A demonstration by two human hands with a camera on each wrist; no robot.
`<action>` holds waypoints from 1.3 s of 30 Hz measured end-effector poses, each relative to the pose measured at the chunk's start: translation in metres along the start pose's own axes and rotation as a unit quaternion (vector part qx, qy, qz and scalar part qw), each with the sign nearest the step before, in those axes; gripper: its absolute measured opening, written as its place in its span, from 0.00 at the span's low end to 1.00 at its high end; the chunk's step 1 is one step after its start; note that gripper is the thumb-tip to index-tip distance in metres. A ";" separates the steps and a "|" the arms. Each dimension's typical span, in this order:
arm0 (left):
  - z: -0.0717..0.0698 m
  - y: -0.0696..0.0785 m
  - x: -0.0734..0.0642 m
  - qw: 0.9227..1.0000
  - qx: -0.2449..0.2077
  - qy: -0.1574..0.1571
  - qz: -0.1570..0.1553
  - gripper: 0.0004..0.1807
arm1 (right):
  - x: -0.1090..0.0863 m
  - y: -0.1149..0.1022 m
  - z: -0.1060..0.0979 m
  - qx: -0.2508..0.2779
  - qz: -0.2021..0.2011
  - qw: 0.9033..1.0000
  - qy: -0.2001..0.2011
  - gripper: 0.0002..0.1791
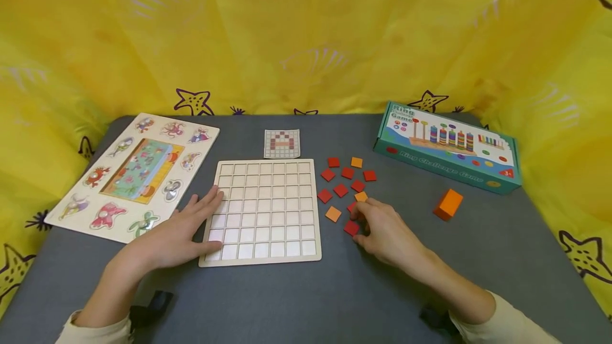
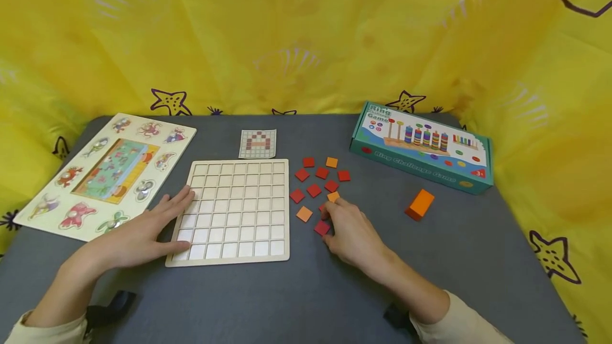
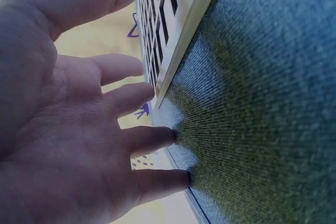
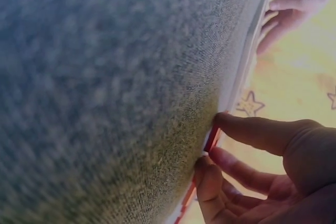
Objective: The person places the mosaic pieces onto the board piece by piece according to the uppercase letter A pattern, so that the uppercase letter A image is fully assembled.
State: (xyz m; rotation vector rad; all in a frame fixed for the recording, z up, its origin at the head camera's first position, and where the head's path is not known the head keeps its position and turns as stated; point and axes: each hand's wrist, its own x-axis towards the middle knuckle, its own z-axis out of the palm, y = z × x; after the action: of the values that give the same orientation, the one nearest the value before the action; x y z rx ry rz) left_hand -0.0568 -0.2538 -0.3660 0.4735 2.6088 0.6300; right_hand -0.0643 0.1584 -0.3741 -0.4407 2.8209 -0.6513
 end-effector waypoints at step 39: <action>-0.004 -0.012 -0.009 0.998 -0.029 -0.047 0.007 0.69 | 0.007 -0.003 -0.013 0.059 -0.015 0.998 0.024 0.13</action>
State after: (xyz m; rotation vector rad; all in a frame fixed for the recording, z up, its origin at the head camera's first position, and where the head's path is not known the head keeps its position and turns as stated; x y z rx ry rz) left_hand -0.0538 -0.2690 -0.3662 0.4911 2.4929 0.6697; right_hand -0.0737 0.1585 -0.3628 -0.4531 2.8062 -0.8413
